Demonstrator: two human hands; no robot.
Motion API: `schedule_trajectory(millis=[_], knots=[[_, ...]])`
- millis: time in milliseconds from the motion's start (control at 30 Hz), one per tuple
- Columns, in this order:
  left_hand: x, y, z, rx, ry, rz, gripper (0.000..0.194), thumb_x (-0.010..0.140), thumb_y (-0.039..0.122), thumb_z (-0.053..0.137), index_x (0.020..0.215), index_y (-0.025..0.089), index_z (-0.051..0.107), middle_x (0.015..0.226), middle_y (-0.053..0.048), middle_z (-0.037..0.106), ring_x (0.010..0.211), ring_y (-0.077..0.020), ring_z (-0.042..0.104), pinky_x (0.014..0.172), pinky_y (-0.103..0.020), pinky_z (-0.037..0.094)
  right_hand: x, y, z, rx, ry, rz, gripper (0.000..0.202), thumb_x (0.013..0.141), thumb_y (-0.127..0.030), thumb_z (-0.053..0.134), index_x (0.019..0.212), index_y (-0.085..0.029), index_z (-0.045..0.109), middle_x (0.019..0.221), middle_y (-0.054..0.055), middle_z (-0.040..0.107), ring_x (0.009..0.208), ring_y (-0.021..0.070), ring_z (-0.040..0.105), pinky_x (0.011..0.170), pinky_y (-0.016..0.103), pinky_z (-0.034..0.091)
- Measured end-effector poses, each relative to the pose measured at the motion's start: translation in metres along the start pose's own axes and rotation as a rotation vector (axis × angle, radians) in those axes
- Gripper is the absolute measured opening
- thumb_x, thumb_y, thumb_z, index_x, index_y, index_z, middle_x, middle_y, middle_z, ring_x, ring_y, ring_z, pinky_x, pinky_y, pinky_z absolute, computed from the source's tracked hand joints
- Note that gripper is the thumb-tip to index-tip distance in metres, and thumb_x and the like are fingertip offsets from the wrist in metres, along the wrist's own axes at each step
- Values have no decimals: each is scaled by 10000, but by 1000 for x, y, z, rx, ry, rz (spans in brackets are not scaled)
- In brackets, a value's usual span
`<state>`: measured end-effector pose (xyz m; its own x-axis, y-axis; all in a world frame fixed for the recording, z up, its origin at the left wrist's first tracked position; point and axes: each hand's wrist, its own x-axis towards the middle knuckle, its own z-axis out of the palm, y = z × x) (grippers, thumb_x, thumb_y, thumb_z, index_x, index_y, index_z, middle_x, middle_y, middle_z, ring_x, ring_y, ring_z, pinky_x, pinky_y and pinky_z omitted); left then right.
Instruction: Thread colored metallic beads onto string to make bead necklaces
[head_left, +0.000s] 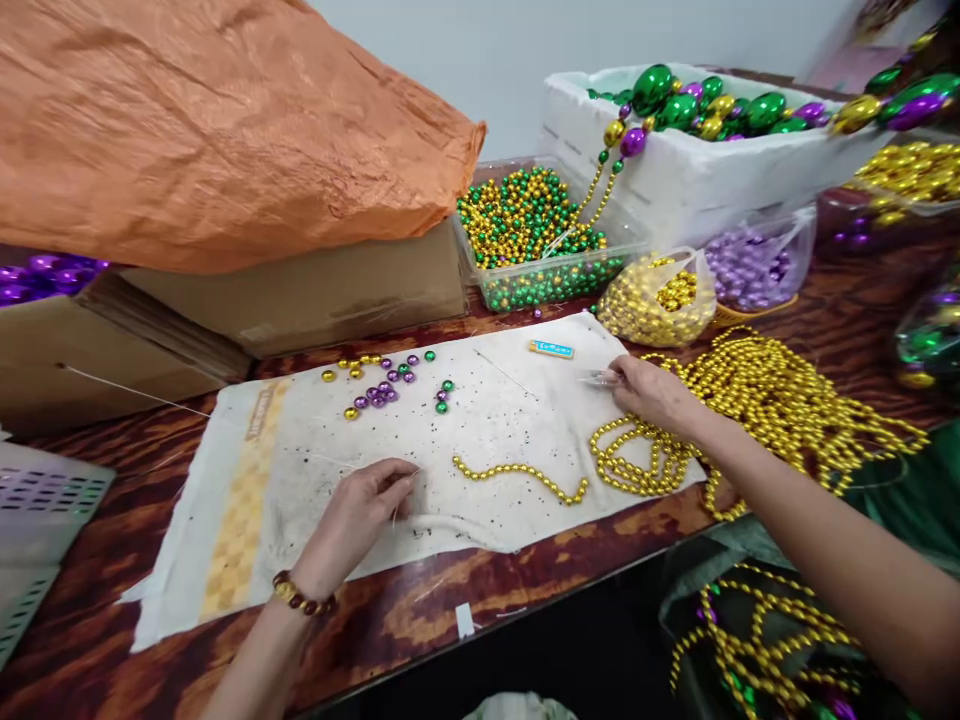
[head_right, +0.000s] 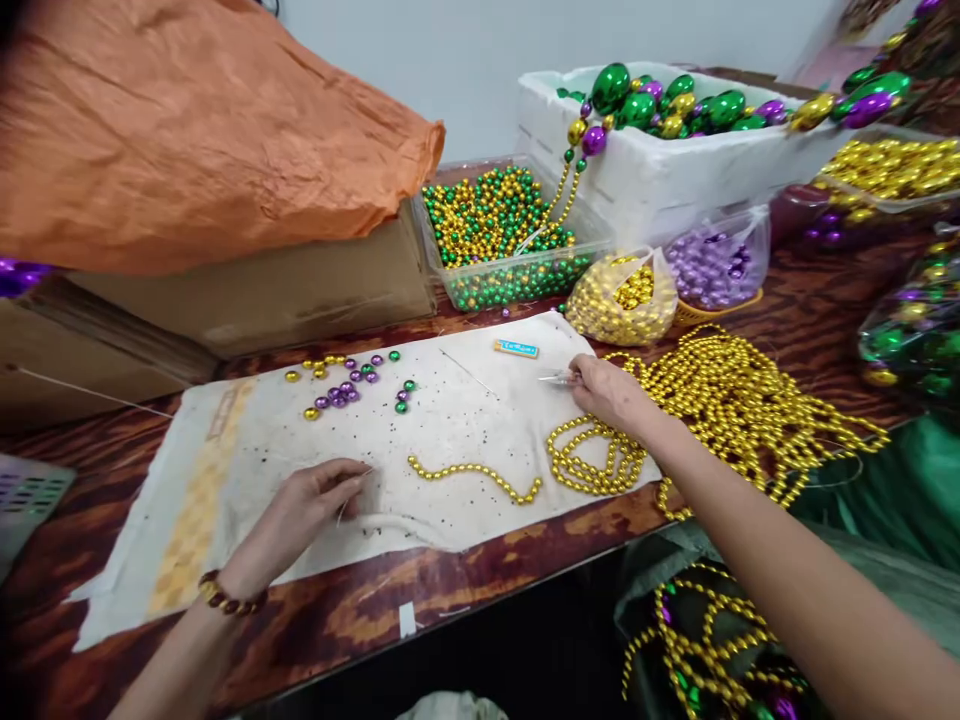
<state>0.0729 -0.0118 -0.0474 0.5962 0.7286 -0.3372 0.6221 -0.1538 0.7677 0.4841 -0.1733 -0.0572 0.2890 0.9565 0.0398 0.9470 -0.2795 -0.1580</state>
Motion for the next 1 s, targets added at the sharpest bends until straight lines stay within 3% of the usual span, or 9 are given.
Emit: schedule_trajectory(millis=[133, 233, 367, 500, 667, 800, 900, 1000], knots=[[-2, 5, 4, 147, 73, 64, 252, 886, 424, 492, 870, 215, 633, 583, 31, 586, 570, -145, 548, 603, -262, 390, -2, 3, -6, 93, 114, 52, 262, 948, -256, 376, 1178, -146, 440, 1048, 112, 627, 924, 216, 616, 770, 288, 458], [-3, 9, 6, 119, 116, 100, 253, 893, 419, 480, 862, 213, 623, 597, 31, 569, 580, -142, 543, 601, -254, 393, -5, -17, -17, 175, 196, 37, 300, 951, -306, 411, 1201, -149, 463, 1113, 134, 603, 987, 255, 600, 818, 341, 462], [-2, 13, 9, 61, 148, 119, 241, 887, 403, 484, 855, 202, 614, 609, 27, 562, 578, -143, 536, 584, -248, 389, -14, -83, -24, 251, 54, -147, 301, 981, -344, 382, 1192, -176, 515, 1080, 103, 611, 944, 223, 611, 805, 322, 471], [-4, 16, 10, 94, 166, 147, 215, 886, 360, 482, 827, 197, 610, 599, 29, 554, 570, -139, 520, 575, -247, 374, -19, -157, -16, 239, -148, -338, 284, 985, -339, 389, 1184, -205, 542, 1030, 68, 618, 862, 196, 630, 737, 297, 477], [-7, 18, 8, 97, 170, 157, 227, 903, 364, 457, 829, 203, 599, 613, 31, 538, 576, -135, 499, 558, -244, 354, -10, -208, -3, 118, -158, -409, 265, 996, -326, 360, 1088, -182, 563, 1005, 75, 617, 768, 192, 632, 622, 283, 443], [-9, 17, 10, 112, 146, 185, 220, 912, 348, 442, 824, 211, 590, 624, 32, 528, 582, -135, 485, 569, -249, 356, -1, -223, 8, 94, -138, -408, 271, 1002, -293, 337, 1067, -192, 580, 981, 63, 629, 728, 186, 633, 582, 277, 420], [-10, 12, 10, 204, 130, 187, 207, 908, 305, 437, 796, 212, 583, 635, 23, 540, 594, -146, 498, 594, -267, 371, 6, -216, 16, 122, -142, -351, 267, 1001, -298, 347, 1062, -217, 594, 954, 43, 638, 734, 175, 637, 599, 267, 427], [-10, 8, 7, 381, 295, 215, 173, 887, 259, 458, 945, 210, 613, 862, -39, 614, 802, -202, 563, 727, -315, 415, 14, -188, 15, 128, -120, -245, 332, 1017, -315, 292, 1082, -190, 592, 975, 70, 640, 773, 168, 638, 659, 265, 445]])
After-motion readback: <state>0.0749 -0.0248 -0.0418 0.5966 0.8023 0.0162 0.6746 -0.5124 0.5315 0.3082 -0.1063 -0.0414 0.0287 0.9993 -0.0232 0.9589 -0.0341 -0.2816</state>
